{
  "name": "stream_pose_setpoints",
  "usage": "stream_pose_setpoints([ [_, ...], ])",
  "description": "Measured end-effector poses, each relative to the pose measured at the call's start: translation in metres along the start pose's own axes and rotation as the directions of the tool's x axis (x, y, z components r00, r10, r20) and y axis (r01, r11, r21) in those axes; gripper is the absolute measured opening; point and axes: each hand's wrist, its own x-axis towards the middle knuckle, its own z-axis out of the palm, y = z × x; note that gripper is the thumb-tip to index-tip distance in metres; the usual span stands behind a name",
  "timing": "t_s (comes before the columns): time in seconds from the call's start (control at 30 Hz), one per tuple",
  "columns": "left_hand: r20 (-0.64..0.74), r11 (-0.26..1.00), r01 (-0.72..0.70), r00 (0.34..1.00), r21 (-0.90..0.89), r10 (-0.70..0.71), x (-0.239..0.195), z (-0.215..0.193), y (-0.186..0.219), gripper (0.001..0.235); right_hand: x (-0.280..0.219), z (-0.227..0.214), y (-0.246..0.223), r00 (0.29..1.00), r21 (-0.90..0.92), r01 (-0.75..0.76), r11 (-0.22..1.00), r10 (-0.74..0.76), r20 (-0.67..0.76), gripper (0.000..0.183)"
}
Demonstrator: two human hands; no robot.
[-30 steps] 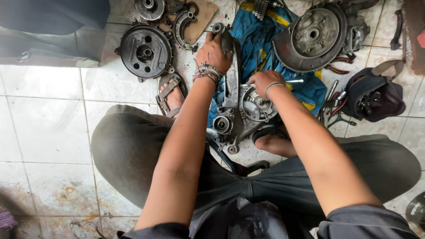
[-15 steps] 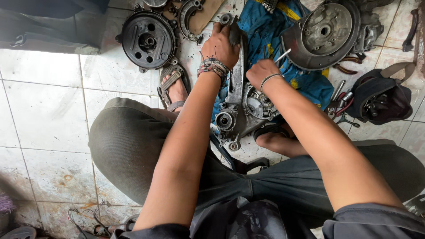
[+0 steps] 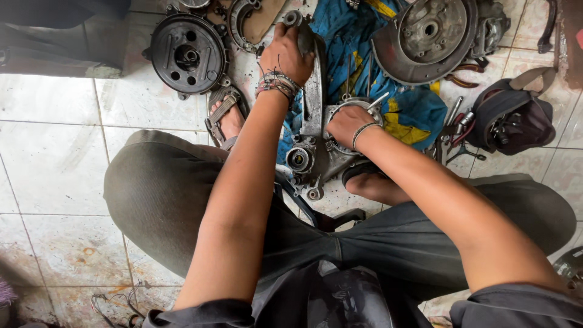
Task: The person sits on the floor and uses a screwdriver to work on a disassembled engine block. They manipulate internal components and adjust parts within the engine casing while surrounded by other mechanical pieces.
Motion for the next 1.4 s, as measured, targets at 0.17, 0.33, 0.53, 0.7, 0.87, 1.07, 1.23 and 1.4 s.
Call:
stream_pose_setpoints([
  [0.17,-0.031,1.000,-0.023,0.999,0.007,0.023,0.005,0.007,-0.007,0.061,-0.056,-0.027,-0.006,0.990,0.088,-0.139,0.986,0.136,0.045,0.021],
  [0.33,0.001,1.000,-0.027,1.000,-0.001,0.027,0.010,0.014,-0.019,0.069,-0.082,-0.003,-0.029,0.943,0.141,-0.292,0.946,0.260,0.210,0.023],
  [0.53,-0.014,0.991,0.107,0.994,-0.076,-0.108,-0.009,0.011,-0.022,0.054,-0.081,-0.006,-0.050,0.928,0.368,-0.365,0.855,0.303,0.217,0.029],
  [0.7,0.116,0.982,0.182,0.978,-0.056,-0.175,-0.044,-0.009,-0.024,0.056,-0.066,-0.026,-0.038,0.916,0.224,-0.393,0.892,0.401,0.012,0.016],
  [0.87,0.194,0.981,0.194,0.962,0.013,-0.192,-0.064,-0.024,-0.028,0.058,0.024,0.007,-0.026,0.962,0.034,-0.274,0.961,0.274,-0.013,0.024],
  [1.07,0.171,0.981,0.188,0.969,-0.037,-0.179,-0.060,-0.012,-0.036,0.056,0.096,0.009,-0.026,0.977,-0.106,-0.190,0.976,0.199,0.081,0.027],
  [1.23,0.165,0.971,0.225,0.964,-0.077,-0.210,-0.056,-0.012,-0.036,0.054,0.092,-0.002,0.010,0.968,-0.081,-0.226,0.971,0.214,-0.134,0.028],
  [1.4,0.174,0.975,0.190,0.970,-0.112,-0.169,-0.051,0.011,-0.041,0.049,0.039,-0.011,0.021,0.953,0.133,-0.287,0.949,0.296,-0.056,0.021],
])
